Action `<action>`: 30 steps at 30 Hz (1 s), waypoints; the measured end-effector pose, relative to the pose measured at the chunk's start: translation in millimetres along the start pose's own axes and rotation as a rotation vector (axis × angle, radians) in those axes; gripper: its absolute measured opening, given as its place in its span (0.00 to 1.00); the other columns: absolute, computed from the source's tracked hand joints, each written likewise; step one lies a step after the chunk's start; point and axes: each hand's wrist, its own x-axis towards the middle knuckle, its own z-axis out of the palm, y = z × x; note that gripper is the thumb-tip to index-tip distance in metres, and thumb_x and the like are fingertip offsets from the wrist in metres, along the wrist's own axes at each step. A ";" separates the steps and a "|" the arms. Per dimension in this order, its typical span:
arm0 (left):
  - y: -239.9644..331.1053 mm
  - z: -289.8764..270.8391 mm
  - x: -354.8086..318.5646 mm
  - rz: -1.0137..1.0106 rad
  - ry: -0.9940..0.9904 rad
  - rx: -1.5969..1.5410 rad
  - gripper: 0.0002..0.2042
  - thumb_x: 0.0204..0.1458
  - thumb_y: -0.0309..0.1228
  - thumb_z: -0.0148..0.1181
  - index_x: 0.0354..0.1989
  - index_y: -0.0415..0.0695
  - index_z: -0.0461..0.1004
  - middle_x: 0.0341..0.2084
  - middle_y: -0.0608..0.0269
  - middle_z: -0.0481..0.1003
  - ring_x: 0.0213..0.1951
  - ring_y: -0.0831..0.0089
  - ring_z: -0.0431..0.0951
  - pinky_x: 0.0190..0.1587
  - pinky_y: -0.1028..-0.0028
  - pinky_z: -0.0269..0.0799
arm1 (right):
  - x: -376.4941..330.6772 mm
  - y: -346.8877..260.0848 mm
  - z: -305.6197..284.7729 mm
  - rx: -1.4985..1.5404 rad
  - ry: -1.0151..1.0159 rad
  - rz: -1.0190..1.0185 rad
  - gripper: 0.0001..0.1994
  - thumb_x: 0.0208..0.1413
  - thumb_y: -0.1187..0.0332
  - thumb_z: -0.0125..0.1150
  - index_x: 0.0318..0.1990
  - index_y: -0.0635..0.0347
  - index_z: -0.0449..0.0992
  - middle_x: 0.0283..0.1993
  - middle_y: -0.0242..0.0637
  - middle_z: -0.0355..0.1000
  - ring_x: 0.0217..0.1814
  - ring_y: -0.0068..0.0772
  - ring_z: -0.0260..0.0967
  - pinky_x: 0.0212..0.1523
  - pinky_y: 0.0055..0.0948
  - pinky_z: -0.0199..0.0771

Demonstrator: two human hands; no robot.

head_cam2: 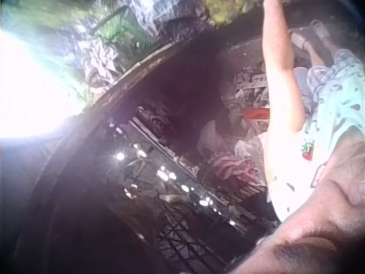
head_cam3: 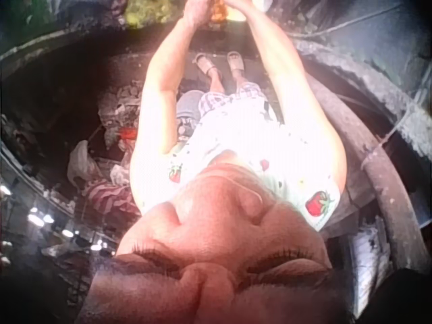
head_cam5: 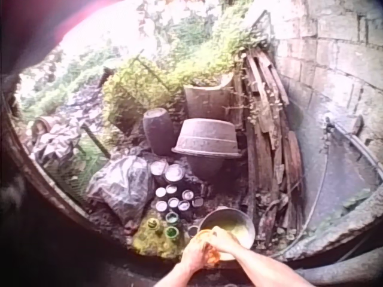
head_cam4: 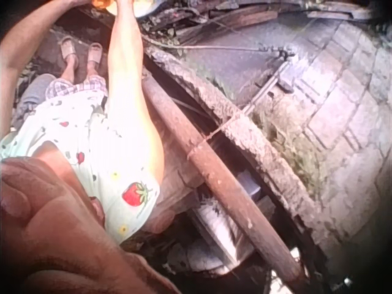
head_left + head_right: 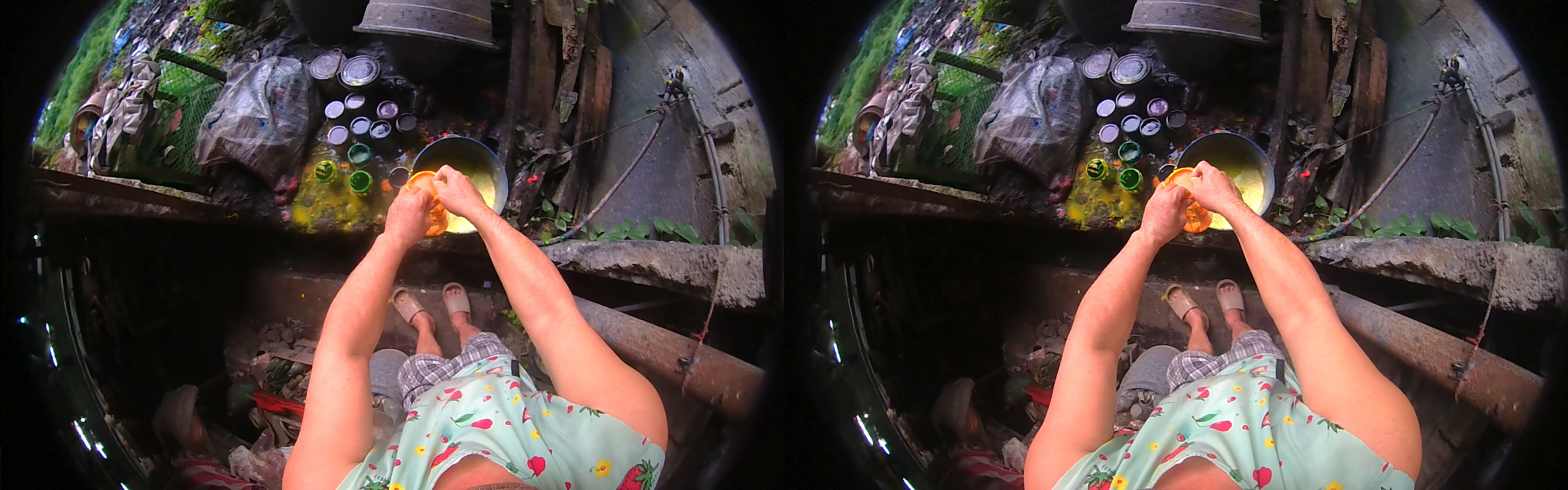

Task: The person washes a plastic bag and an orange plastic container outdoors. They scrub the items in a bucket of soapy water, rinse them with a hose, and squeeze out excess water.

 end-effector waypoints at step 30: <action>-30.1 -32.0 1.5 0.128 -0.189 -0.165 0.03 0.56 0.20 0.63 0.36 0.38 0.75 0.37 0.44 0.78 0.45 0.42 0.78 0.50 0.51 0.74 | 1.4 -8.4 3.6 -0.089 -0.136 -0.117 0.14 0.67 0.60 0.58 0.52 0.57 0.78 0.50 0.57 0.83 0.57 0.62 0.81 0.58 0.57 0.79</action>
